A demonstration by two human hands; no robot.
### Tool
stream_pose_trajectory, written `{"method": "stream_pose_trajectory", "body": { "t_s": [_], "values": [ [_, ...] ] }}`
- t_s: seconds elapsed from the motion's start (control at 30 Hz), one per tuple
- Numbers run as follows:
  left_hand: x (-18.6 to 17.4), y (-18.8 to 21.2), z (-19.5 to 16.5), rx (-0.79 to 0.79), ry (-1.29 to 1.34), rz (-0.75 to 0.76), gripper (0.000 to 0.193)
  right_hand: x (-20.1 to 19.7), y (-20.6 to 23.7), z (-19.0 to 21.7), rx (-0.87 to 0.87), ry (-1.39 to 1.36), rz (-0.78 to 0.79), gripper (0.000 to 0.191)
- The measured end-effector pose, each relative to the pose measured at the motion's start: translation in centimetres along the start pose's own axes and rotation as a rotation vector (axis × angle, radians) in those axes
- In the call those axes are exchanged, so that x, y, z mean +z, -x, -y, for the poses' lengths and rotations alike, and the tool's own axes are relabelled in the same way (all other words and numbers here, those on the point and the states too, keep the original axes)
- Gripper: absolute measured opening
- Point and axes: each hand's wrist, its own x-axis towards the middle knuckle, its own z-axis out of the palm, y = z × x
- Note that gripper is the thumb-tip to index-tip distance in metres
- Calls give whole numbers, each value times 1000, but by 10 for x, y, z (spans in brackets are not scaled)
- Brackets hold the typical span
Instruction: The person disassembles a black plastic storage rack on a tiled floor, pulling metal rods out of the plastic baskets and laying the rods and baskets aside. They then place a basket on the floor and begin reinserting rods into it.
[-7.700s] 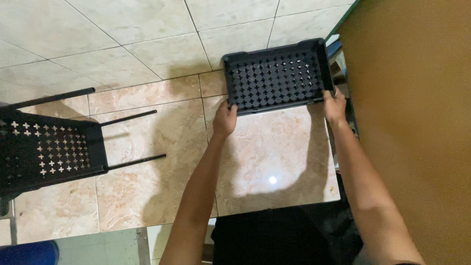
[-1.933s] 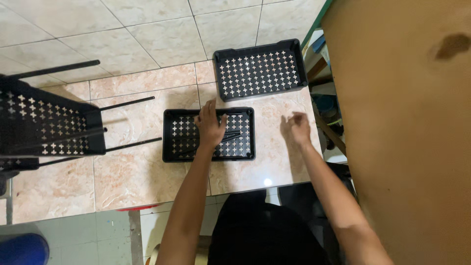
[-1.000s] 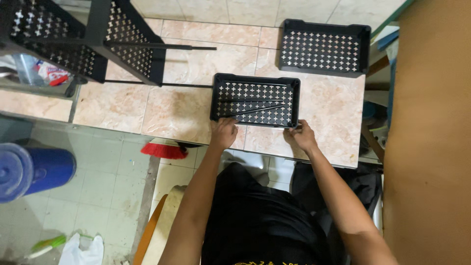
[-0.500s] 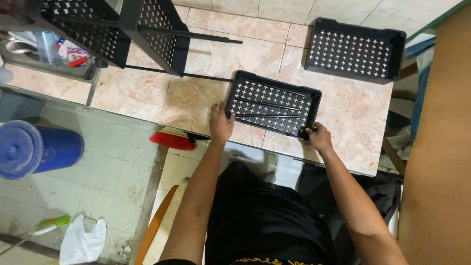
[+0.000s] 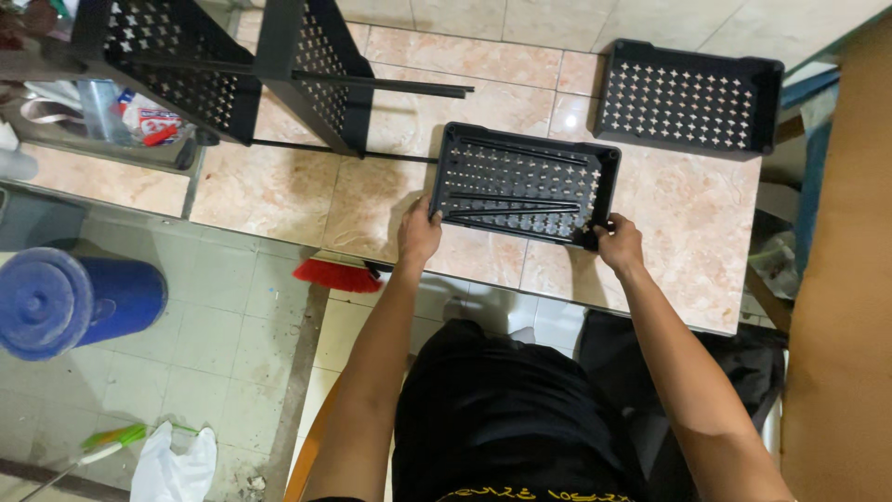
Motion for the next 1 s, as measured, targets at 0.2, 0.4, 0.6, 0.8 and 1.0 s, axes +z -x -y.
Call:
{"method": "stream_pose_trajectory", "body": {
  "t_s": [0.2, 0.4, 0.6, 0.8, 1.0],
  "values": [
    [-24, -23, 36, 23, 204, -82, 56, 41, -10, 44, -21, -94, 5, 32],
    [-43, -37, 51, -266, 297, -18, 74, 72, -22, 77, -33, -105, 13, 37],
    [-55, -43, 64, -290, 383, 2, 79, 88, -24, 84, 26, -421, 154, 51],
    [-54, -35, 60, 23, -26, -322, 56, 94, -7, 89, -499, 84, -312, 41],
    [-59, -39, 37, 225, -78, -276, 49, 96, -1, 110, -655, 42, -120, 35]
  ]
}}
